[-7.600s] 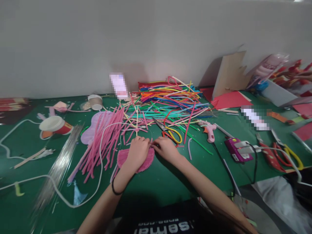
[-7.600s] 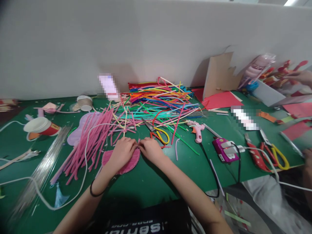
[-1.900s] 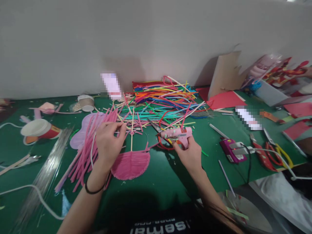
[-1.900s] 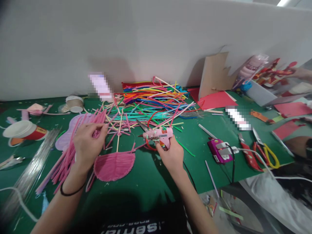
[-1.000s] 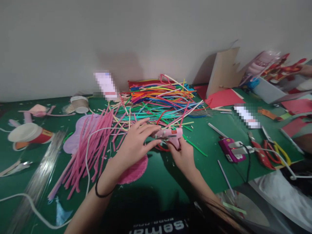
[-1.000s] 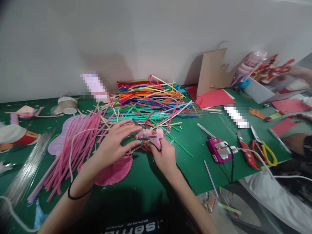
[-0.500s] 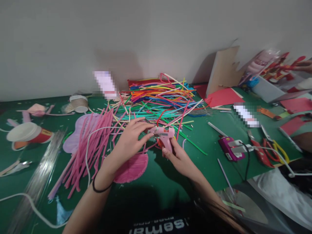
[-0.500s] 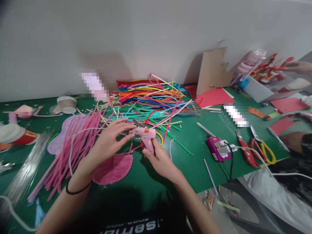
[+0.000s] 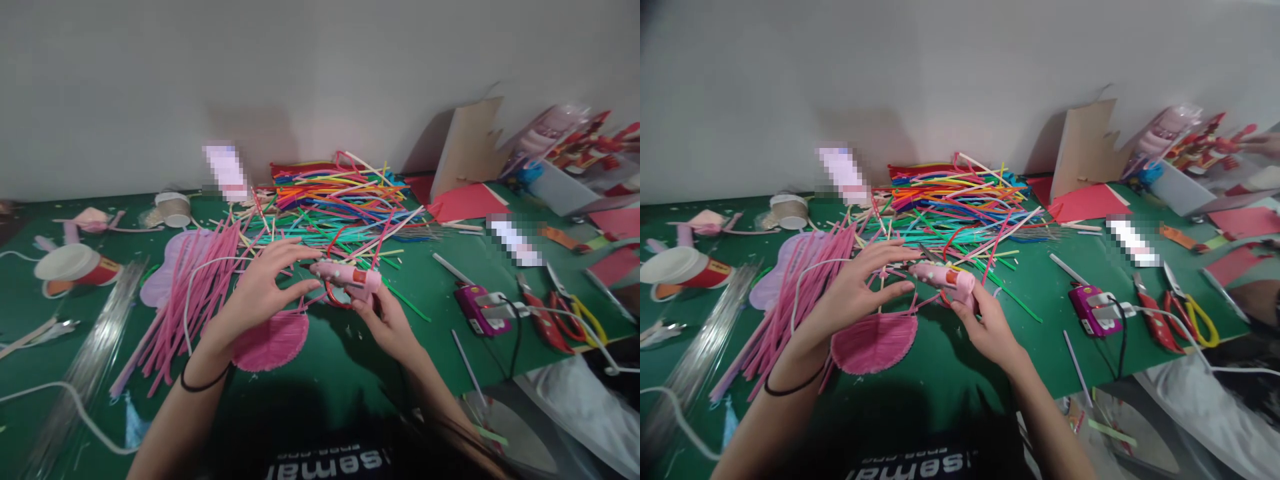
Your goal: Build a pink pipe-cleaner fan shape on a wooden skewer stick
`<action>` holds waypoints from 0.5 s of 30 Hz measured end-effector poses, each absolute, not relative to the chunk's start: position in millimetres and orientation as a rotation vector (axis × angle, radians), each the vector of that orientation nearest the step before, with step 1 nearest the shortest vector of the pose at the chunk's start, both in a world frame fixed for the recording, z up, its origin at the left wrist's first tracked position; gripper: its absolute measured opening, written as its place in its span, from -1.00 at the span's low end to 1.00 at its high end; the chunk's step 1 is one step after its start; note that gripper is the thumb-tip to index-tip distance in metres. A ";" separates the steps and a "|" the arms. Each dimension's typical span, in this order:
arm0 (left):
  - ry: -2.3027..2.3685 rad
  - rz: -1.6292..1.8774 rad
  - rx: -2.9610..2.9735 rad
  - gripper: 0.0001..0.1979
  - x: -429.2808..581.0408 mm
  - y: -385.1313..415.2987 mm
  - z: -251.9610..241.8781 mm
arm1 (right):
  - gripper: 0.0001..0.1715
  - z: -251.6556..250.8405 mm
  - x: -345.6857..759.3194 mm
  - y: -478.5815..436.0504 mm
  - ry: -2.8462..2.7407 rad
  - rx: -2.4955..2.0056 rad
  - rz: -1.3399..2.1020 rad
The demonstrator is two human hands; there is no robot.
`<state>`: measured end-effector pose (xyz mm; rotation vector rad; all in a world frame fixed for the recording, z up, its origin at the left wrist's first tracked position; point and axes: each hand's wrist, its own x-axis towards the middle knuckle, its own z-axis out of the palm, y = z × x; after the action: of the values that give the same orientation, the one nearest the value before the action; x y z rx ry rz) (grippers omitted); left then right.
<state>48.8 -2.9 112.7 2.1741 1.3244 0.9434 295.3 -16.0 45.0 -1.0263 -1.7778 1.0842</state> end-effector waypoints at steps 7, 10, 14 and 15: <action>1.211 0.940 2.193 -0.82 53.0 -1.1 111.4 | -0.53 50.3 296.7 -13.8 -2.127 -0.946 0.663; 1.187 0.937 2.206 -0.88 50.9 0.1 110.3 | -0.52 54.8 297.1 -13.5 -2.204 -0.941 0.525; 1.172 0.966 2.218 -0.89 49.4 1.5 108.4 | -0.49 59.8 297.1 -13.3 -2.239 -0.919 0.432; 1.170 0.974 2.224 -0.89 49.4 1.7 108.1 | -0.49 60.4 297.2 -13.1 -2.242 -0.921 0.420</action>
<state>49.4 1.7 108.1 2.2245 1.1701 0.9737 297.2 -13.1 60.4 -0.9207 -2.2418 0.4197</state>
